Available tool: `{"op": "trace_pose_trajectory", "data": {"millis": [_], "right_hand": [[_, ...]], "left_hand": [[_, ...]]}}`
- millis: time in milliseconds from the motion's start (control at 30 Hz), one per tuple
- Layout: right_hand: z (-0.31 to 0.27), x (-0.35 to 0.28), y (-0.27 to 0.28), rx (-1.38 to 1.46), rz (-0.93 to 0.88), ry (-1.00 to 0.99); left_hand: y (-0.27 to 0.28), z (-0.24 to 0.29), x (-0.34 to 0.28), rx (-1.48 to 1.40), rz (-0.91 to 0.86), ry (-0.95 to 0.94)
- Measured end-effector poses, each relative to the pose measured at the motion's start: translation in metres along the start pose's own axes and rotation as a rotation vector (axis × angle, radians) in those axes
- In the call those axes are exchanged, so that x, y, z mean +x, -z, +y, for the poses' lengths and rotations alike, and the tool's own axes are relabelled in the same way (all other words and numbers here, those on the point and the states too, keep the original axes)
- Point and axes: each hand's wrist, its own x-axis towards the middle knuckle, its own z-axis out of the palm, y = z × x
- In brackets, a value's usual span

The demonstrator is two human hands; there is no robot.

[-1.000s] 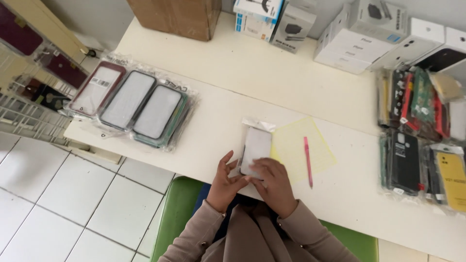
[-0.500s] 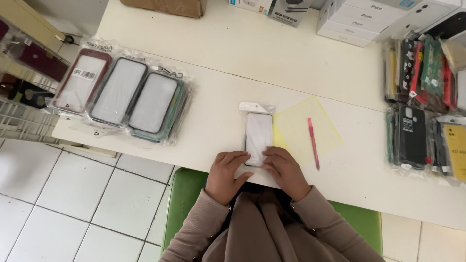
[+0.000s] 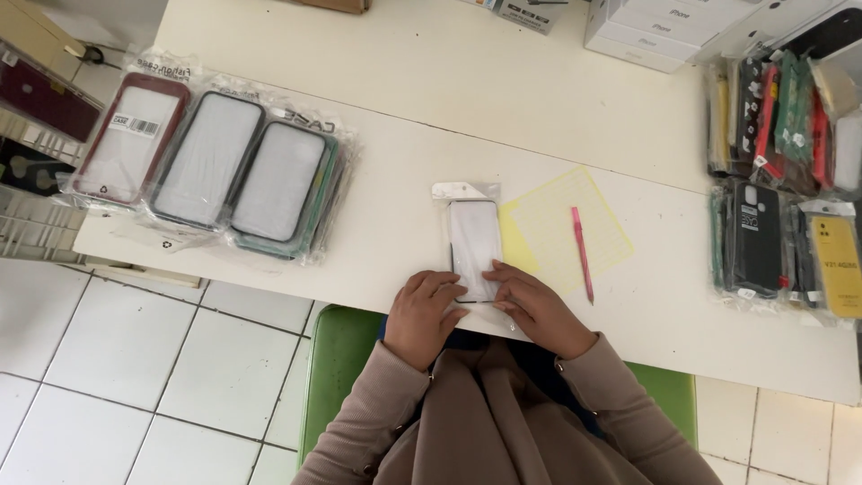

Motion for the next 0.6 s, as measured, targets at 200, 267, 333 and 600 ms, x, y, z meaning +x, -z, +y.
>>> {"op": "trace_pose_trajectory", "data": {"millis": [200,267,333,600], "right_hand": [[0.008,-0.007,-0.001,0.027,0.008,0.064],[0.011,-0.009,-0.002,-0.001,0.005,0.078],[0.013,-0.01,-0.001,-0.03,0.002,0.091],[0.026,-0.007,-0.01,0.042,0.181,0.05]], "left_hand": [[0.011,0.009,-0.001,-0.037,0.076,-0.035],[0.009,0.004,-0.004,-0.031,0.084,-0.052],[0.006,-0.002,-0.006,-0.026,0.092,-0.07],[0.005,-0.008,-0.001,0.027,0.201,-0.08]]}}
